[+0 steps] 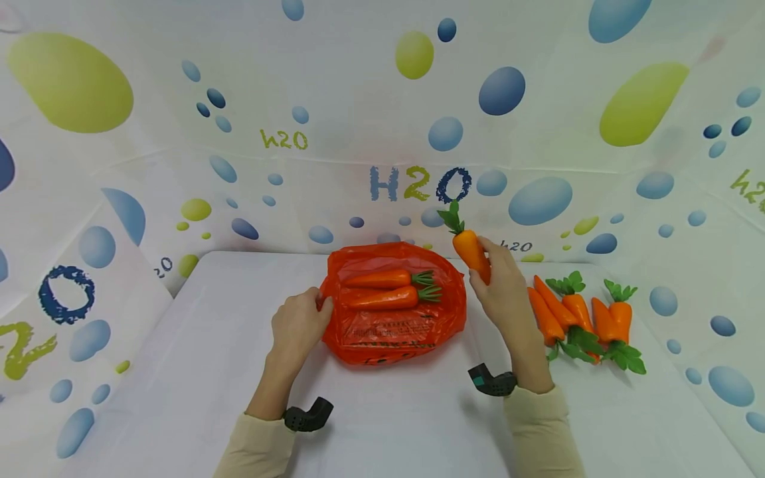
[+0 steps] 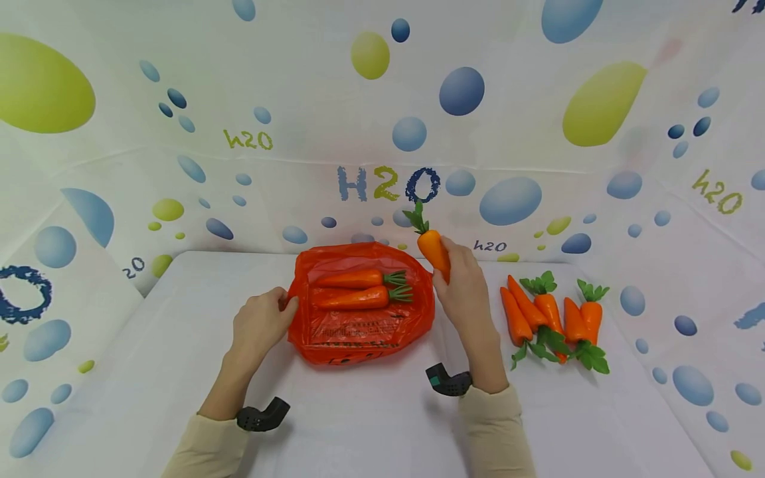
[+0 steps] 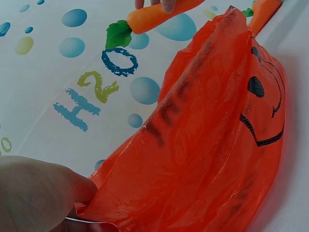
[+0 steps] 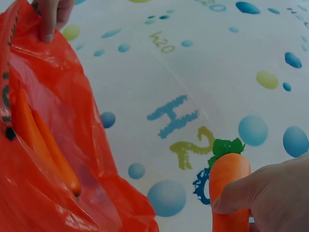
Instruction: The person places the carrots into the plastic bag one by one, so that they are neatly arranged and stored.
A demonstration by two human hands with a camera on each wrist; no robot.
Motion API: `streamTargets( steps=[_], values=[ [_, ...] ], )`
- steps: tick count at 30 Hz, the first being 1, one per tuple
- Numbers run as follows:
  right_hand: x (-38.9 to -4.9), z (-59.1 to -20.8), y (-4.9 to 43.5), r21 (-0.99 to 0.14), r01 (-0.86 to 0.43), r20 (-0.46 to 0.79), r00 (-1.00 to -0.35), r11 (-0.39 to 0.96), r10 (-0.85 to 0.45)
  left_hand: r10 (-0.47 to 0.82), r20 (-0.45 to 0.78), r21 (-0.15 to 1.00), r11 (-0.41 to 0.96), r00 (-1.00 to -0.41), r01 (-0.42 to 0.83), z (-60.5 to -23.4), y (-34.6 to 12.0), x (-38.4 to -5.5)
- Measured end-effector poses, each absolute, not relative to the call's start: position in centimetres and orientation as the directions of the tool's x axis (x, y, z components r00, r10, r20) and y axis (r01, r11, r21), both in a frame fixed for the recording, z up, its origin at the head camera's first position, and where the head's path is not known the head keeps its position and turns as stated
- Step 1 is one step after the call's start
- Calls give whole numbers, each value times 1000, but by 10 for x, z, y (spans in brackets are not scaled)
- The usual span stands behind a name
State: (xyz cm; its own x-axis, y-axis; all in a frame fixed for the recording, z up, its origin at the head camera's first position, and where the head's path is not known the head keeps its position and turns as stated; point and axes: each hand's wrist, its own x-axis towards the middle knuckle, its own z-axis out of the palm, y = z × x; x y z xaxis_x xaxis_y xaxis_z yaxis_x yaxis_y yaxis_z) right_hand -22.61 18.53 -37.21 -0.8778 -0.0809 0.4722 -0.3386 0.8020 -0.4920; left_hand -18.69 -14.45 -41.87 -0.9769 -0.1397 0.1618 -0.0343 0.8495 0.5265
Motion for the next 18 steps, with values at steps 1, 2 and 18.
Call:
streamTargets(
  steps=[1,2,18],
  values=[
    [-226,-372,183,-488,-348,474,-876,800,-92,-141,160,529,848,-977,-36,-419,-144,-187],
    [-225,-372,181,-483,-360,480,-871,798,-103,-142,159,530,847,-977,-37,-418,-144,-187],
    [-218,-373,151,-446,-534,554,-795,718,-248,-139,165,535,844,-976,-30,-417,-145,-186]
  ],
)
